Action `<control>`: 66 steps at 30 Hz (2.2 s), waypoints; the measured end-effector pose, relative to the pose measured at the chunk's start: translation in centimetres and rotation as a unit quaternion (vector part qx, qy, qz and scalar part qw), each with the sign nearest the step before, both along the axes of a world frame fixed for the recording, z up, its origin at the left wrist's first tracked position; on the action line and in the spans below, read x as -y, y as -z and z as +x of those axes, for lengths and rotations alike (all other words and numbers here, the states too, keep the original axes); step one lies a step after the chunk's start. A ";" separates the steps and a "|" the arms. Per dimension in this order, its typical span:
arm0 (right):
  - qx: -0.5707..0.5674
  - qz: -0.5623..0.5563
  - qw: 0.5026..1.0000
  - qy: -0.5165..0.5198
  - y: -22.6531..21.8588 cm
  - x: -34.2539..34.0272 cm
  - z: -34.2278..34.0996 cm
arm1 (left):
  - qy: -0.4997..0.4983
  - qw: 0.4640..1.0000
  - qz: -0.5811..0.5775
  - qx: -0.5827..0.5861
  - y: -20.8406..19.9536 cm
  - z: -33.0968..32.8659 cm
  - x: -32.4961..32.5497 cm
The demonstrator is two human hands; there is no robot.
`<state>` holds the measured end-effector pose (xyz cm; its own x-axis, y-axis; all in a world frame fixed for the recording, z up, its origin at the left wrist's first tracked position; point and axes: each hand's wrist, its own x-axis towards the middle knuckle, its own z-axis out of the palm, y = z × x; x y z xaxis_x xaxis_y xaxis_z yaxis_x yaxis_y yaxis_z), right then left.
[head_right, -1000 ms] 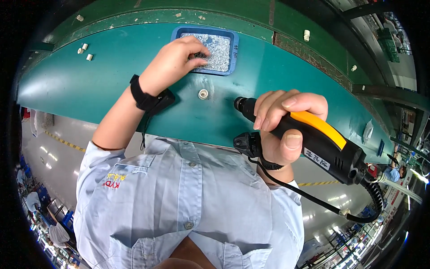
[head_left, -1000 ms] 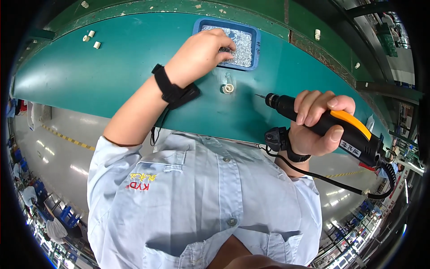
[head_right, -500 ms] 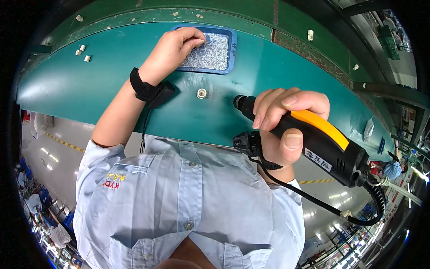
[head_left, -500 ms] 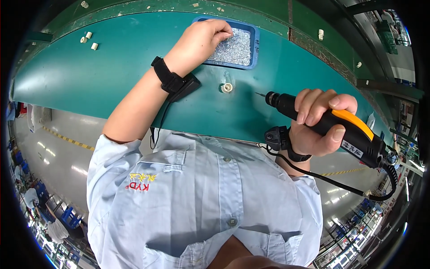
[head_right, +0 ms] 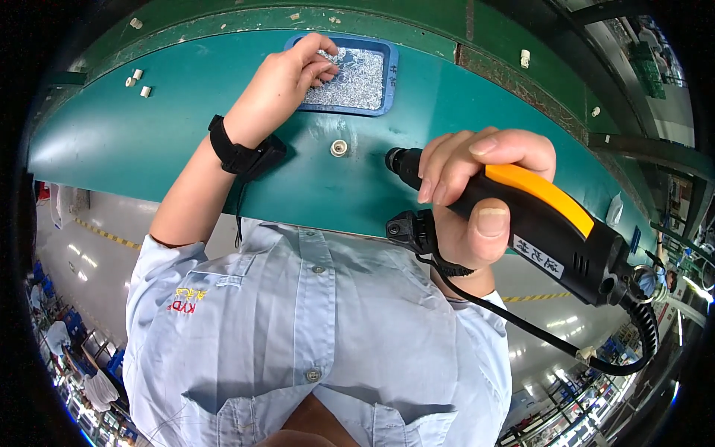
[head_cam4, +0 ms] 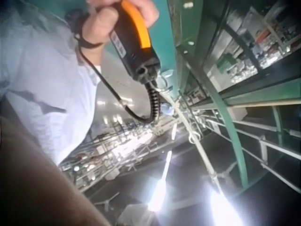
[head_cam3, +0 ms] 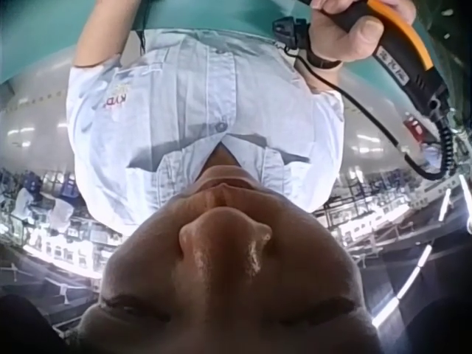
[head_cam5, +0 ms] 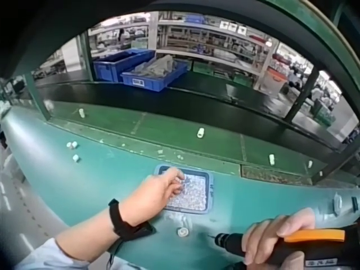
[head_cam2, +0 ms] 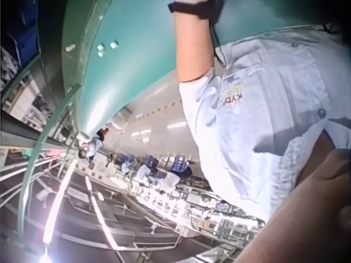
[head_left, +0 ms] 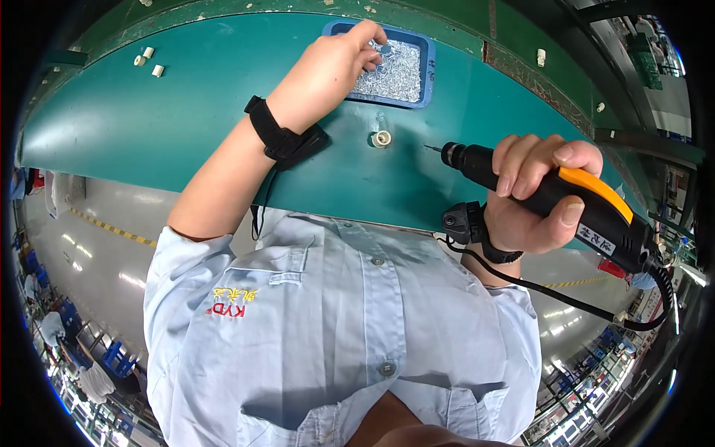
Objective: The person picks up a white plastic component, places it on the work surface, and inserts a small metal pin from a tray into it by hand. They then use a power screwdriver to secure the pin into the component before setting the finished piece aside.
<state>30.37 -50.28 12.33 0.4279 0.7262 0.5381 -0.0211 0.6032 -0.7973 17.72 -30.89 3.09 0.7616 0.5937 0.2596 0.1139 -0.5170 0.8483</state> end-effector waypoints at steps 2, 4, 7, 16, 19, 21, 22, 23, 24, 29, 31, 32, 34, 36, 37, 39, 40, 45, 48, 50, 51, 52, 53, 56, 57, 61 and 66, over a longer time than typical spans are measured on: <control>0.002 0.011 1.000 -0.012 -0.2 -0.1 0.1 | 0.010 1.000 -0.015 0.016 -0.5 -0.5 0.7; 0.006 0.034 0.999 -0.040 -0.4 -0.1 0.2 | 0.037 0.996 -0.083 0.014 -1.2 -1.2 2.0; 0.000 0.070 0.995 -0.068 -0.7 -0.3 0.1 | 0.055 0.983 -0.174 0.012 -2.0 -2.7 4.4; -0.010 0.107 0.986 -0.127 -0.8 -0.4 -0.8 | 0.056 0.990 -0.125 0.025 -0.7 -4.8 7.9; -0.011 0.103 0.986 -0.130 -0.5 -0.5 -1.2 | 0.057 0.998 -0.007 0.020 -0.5 -5.4 7.6; -0.012 0.100 0.986 -0.132 -0.3 -0.6 -1.4 | 0.063 0.994 0.085 0.001 -0.6 -5.7 7.3; -0.014 0.103 0.985 -0.141 -0.2 -0.7 -1.5 | 0.062 0.995 0.083 0.000 -0.7 -5.8 7.3; -0.014 0.106 0.983 -0.147 -0.1 -0.7 -1.5 | 0.067 0.995 0.077 0.001 -1.0 -5.8 7.3; -0.015 0.110 0.982 -0.154 -0.1 -0.7 -1.6 | 0.071 0.995 0.070 0.003 -1.2 -5.9 7.4; -0.012 0.098 0.979 -0.178 -0.1 -0.7 -2.2 | 0.083 0.996 0.039 -0.003 -1.6 -6.0 7.5; -0.010 0.090 0.980 -0.175 0.0 -0.6 -2.4 | 0.083 0.996 0.040 0.005 -1.6 -6.0 7.7; -0.009 0.086 0.981 -0.173 0.0 -0.6 -2.5 | 0.083 0.996 0.042 0.014 -1.6 -5.9 7.8; -0.001 0.071 0.984 -0.162 -0.2 -0.4 -2.7 | 0.083 0.995 0.043 0.022 -1.7 -5.8 8.0; 0.015 0.042 0.989 -0.139 -0.4 -0.3 -2.8 | 0.082 0.995 0.048 0.015 -1.8 -5.9 8.2; 0.015 0.042 0.989 -0.139 -0.3 -0.4 -2.8 | 0.081 0.995 0.051 0.011 -1.9 -5.9 8.2; 0.027 0.041 0.990 -0.136 -0.1 -0.5 -2.8 | 0.084 0.995 0.054 0.008 -2.0 -5.9 8.2; 0.033 0.041 0.990 -0.134 0.0 -0.5 -2.8 | 0.086 0.995 0.057 0.004 -2.1 -5.9 8.1; 0.011 0.066 0.976 -0.206 0.6 -1.0 -2.1 | 0.094 0.993 0.063 -0.014 -2.6 -5.8 7.9; 0.022 0.035 0.979 -0.201 0.5 -1.0 -2.0 | 0.109 0.994 0.021 0.012 -1.8 -5.2 7.9; 0.009 0.049 0.982 -0.183 0.3 -0.9 -2.1 | 0.118 0.993 0.000 0.025 -1.4 -5.0 7.8; -0.003 0.064 0.984 -0.165 0.1 -0.9 -2.2 | 0.112 0.993 0.004 0.023 -1.2 -5.0 7.8; -0.016 0.078 0.986 -0.146 0.0 -0.9 -2.2 | 0.107 0.994 0.008 0.020 -1.1 -5.0 7.7; -0.016 0.077 0.986 -0.146 0.0 -0.9 -2.2 | 0.101 0.995 0.013 0.018 -1.1 -5.0 7.7; 0.002 0.082 0.984 -0.158 -0.2 -1.0 -1.9 | 0.102 0.995 0.008 0.021 -1.1 -4.9 7.7; 0.002 0.081 0.984 -0.159 -0.2 -1.0 -1.9 | 0.102 0.995 0.007 0.021 -1.2 -4.9 7.7; 0.005 0.067 0.987 -0.149 0.1 -1.0 -2.1 | 0.104 0.994 0.021 0.024 -1.3 -4.8 7.7; 0.008 0.038 0.987 -0.157 0.1 -1.0 -2.1 | 0.098 0.993 0.058 0.001 -1.6 -4.9 7.6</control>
